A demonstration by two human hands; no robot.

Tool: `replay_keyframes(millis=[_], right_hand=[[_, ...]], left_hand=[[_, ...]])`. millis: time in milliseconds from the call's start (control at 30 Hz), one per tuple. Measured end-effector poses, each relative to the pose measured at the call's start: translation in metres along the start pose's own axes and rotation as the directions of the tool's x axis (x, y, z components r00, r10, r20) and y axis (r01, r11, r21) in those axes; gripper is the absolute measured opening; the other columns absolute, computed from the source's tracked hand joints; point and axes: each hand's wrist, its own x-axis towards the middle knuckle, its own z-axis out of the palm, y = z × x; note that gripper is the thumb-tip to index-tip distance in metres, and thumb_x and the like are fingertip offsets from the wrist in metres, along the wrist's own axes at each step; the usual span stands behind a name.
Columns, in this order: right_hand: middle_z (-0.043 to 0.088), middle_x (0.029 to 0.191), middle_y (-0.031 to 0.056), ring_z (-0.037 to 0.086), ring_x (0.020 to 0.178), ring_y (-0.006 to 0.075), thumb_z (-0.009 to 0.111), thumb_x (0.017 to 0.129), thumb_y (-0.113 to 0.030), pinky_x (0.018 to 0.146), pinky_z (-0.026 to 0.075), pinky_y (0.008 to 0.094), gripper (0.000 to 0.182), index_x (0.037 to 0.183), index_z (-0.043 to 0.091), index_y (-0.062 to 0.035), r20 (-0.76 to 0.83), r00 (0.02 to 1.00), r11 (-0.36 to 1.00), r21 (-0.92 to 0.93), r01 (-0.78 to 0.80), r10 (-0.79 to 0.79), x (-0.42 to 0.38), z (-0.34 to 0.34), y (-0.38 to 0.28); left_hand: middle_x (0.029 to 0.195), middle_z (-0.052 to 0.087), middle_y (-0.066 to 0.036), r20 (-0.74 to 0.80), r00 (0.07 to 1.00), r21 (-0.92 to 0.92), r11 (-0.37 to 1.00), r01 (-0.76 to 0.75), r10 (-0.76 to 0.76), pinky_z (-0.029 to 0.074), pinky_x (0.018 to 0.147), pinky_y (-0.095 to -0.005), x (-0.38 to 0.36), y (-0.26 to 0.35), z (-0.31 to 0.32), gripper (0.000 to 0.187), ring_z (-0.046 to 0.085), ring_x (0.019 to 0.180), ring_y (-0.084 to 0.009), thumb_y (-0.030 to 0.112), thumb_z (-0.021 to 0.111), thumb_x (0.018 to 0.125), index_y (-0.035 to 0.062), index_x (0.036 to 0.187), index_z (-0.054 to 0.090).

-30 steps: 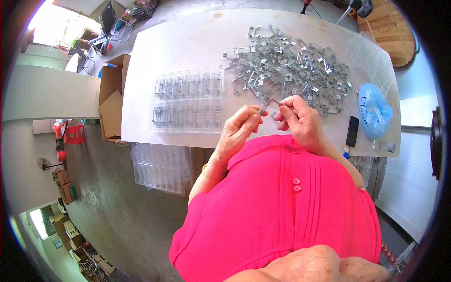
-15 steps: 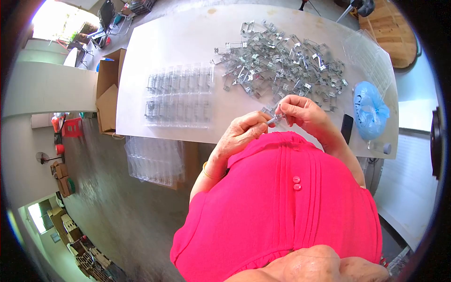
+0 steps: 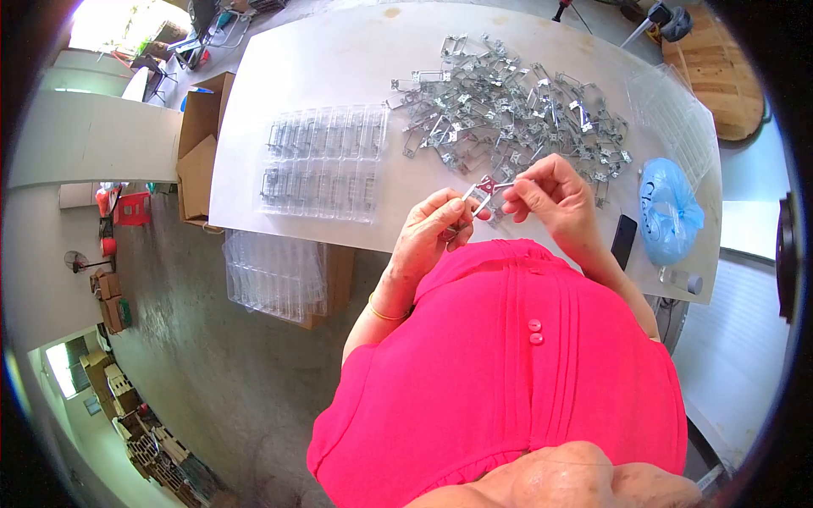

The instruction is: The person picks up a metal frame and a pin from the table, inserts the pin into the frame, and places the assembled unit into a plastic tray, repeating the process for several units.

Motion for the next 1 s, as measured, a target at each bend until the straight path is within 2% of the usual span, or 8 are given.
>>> replay_keyframes(millis=[100, 200, 300, 433, 700, 833, 933, 1000], right_hand=[[0.071, 0.089, 0.0077, 0.070, 0.081, 0.0133, 0.064, 0.097, -0.003, 0.068, 0.057, 0.0270, 0.008, 0.101, 0.058, -0.0033, 0.002, 0.998, 0.997, -0.052, 0.058, -0.058, -0.002, 0.012, 0.007], [0.070, 0.086, 0.0076, 0.069, 0.077, 0.0119, 0.067, 0.094, 0.000, 0.068, 0.055, 0.0278, 0.007, 0.093, 0.060, -0.0013, 0.009, 0.937, 0.841, -0.437, 0.318, -0.350, -0.001, 0.019, 0.013], [0.070, 0.084, 0.0076, 0.067, 0.074, 0.0107, 0.067, 0.095, -0.004, 0.065, 0.055, 0.0288, 0.007, 0.094, 0.059, -0.0023, 0.094, 0.916, 0.718, -0.592, 0.366, -0.389, 0.000, 0.019, 0.014], [0.068, 0.078, 0.0054, 0.064, 0.069, 0.0089, 0.065, 0.098, -0.010, 0.061, 0.053, 0.0277, 0.010, 0.094, 0.059, -0.0033, -0.016, 0.995, 0.821, -0.566, 0.073, -0.100, 0.002, 0.032, 0.012], [0.060, 0.071, -0.0013, 0.055, 0.062, 0.0042, 0.058, 0.103, -0.019, 0.054, 0.045, 0.0227, 0.018, 0.092, 0.059, -0.0061, 0.042, 0.950, 0.931, -0.218, -0.293, 0.309, 0.011, 0.041, 0.012], [0.059, 0.071, -0.0023, 0.055, 0.064, 0.0044, 0.059, 0.103, -0.017, 0.057, 0.045, 0.0223, 0.013, 0.096, 0.061, -0.0066, 0.026, 0.967, 0.953, -0.179, -0.244, 0.253, 0.015, 0.049, 0.022], [0.065, 0.101, 0.0043, 0.062, 0.075, 0.0072, 0.061, 0.101, -0.014, 0.063, 0.049, 0.0224, 0.006, 0.104, 0.063, -0.0081, -0.090, 0.996, 0.989, -0.151, 0.004, -0.018, 0.019, 0.062, 0.026], [0.064, 0.108, 0.0061, 0.064, 0.078, 0.0082, 0.060, 0.101, -0.012, 0.066, 0.051, 0.0236, 0.007, 0.105, 0.062, -0.0066, -0.035, 0.999, 0.997, -0.071, -0.011, 0.009, 0.021, 0.070, 0.018]], left_hand=[[0.103, 0.068, -0.018, 0.024, 1.000, -0.051, 0.999, -0.003, 0.004, 0.038, 0.054, -0.0225, 0.001, 0.002, 0.000, 0.025, 0.051, 0.066, -0.0093, 0.023, 0.052, 0.103, 0.0000, 0.101, 0.062], [0.104, 0.067, -0.017, 0.021, 1.000, -0.042, 0.999, -0.001, 0.001, 0.038, 0.055, -0.0226, 0.001, 0.007, -0.001, 0.025, 0.051, 0.066, -0.0092, 0.023, 0.052, 0.103, -0.0003, 0.103, 0.062], [0.104, 0.067, -0.015, 0.016, 1.000, 0.064, 0.998, -0.010, 0.009, 0.040, 0.057, -0.0224, -0.001, 0.009, -0.004, 0.025, 0.052, 0.068, -0.0089, 0.021, 0.053, 0.104, -0.0011, 0.105, 0.063], [0.097, 0.060, -0.004, 0.122, 0.976, 0.450, 0.866, -0.219, 0.183, 0.044, 0.065, -0.0223, 0.000, 0.014, -0.003, 0.015, 0.052, 0.075, -0.0071, 0.011, 0.057, 0.101, -0.0019, 0.102, 0.065], [0.092, 0.062, -0.002, 0.029, 0.999, 0.320, 0.947, -0.027, 0.019, 0.042, 0.061, -0.0207, -0.003, 0.033, -0.027, 0.020, 0.052, 0.073, -0.0056, 0.017, 0.055, 0.104, -0.0002, 0.104, 0.066], [0.108, 0.069, -0.017, -0.006, 0.995, 0.139, 0.986, -0.096, 0.098, 0.039, 0.053, -0.0222, 0.000, 0.039, -0.048, 0.025, 0.054, 0.067, -0.0086, 0.023, 0.053, 0.104, 0.0004, 0.101, 0.062], [0.103, 0.069, -0.014, 0.025, 1.000, 0.155, 0.988, -0.001, -0.003, 0.040, 0.055, -0.0223, -0.003, 0.043, -0.055, 0.026, 0.054, 0.067, -0.0088, 0.025, 0.053, 0.104, 0.0011, 0.102, 0.063], [0.083, 0.062, -0.001, 0.088, 0.990, 0.177, 0.980, 0.091, -0.108, 0.041, 0.058, -0.0213, -0.004, 0.043, -0.057, 0.024, 0.056, 0.069, -0.0067, 0.025, 0.055, 0.104, 0.0032, 0.101, 0.065]])
